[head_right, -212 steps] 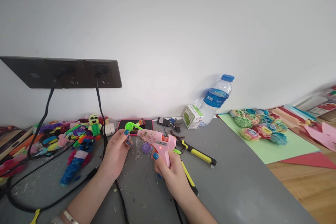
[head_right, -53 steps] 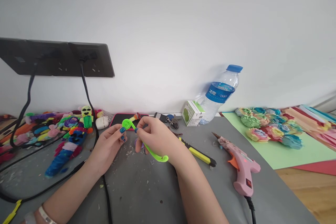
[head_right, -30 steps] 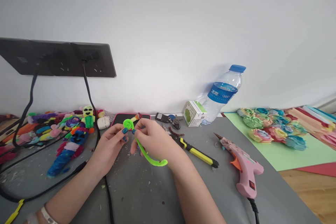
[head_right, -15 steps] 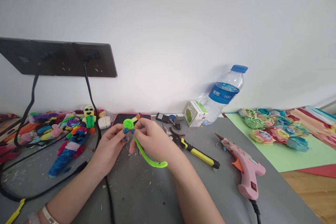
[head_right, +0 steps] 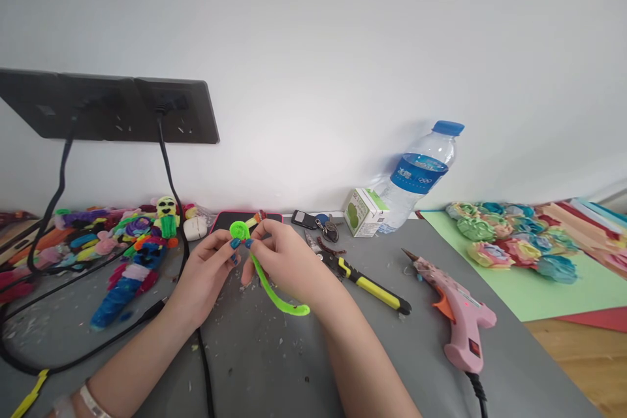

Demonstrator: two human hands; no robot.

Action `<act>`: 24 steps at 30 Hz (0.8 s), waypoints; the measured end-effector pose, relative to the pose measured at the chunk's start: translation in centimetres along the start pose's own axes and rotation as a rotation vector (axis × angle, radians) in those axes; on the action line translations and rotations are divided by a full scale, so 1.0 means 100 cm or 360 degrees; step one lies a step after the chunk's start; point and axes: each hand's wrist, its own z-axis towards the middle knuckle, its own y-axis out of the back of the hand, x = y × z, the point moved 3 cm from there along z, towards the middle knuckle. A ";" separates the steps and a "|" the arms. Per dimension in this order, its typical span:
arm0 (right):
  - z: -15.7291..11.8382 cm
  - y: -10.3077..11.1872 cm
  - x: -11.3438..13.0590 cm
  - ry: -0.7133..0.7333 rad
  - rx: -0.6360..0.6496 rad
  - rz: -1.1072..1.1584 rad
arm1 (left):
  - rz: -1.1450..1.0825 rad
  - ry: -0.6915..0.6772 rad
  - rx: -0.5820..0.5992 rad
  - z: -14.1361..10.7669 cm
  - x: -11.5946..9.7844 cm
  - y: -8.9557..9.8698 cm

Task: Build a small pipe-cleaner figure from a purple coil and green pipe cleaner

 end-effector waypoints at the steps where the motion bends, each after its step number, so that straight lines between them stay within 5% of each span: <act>1: -0.001 0.001 0.000 0.0003 -0.0003 -0.0006 | -0.0003 -0.0002 0.0002 0.000 0.001 0.000; 24: -0.003 -0.005 0.004 0.0008 -0.0001 0.0041 | -0.0019 -0.0021 0.0012 -0.001 0.000 -0.001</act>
